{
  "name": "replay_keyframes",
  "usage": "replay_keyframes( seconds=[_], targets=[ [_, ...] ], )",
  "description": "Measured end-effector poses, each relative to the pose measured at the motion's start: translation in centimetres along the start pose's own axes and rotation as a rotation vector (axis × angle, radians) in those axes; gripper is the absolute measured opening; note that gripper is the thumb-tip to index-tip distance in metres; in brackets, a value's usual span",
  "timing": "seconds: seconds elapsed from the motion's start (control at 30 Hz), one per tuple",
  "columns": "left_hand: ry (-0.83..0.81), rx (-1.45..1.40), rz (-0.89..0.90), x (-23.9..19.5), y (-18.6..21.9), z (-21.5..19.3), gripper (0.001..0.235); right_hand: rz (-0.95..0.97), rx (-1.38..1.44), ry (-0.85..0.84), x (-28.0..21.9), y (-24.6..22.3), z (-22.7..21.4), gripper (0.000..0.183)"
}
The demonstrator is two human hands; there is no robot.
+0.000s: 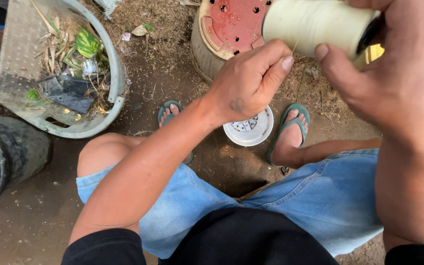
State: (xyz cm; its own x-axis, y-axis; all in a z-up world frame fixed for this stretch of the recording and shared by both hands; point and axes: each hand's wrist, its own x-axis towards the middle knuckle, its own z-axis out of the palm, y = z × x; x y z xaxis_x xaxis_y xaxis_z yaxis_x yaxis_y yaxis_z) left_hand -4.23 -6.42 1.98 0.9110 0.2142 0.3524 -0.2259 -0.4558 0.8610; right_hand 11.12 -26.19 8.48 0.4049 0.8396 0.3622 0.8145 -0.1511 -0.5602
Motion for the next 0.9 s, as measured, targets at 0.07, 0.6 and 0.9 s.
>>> replay_keyframes(
  seconds=[0.07, 0.6, 0.9],
  targets=[
    [0.006, -0.106, -0.076, -0.4, 0.4, 0.4, 0.026, -0.038, 0.154, 0.064, -0.3, 0.1, 1.0, 0.037],
    [-0.099, -0.153, -0.278, 0.2, -1.5, 0.7, 0.031, 0.296, -0.167, -0.127, 3.9, -2.4, 0.5, 0.044],
    [-0.066, -0.142, -0.274, 2.7, -3.7, -1.4, 0.029, 0.328, 0.44, -0.625, 3.4, -0.5, -0.6, 0.044]
  ],
)
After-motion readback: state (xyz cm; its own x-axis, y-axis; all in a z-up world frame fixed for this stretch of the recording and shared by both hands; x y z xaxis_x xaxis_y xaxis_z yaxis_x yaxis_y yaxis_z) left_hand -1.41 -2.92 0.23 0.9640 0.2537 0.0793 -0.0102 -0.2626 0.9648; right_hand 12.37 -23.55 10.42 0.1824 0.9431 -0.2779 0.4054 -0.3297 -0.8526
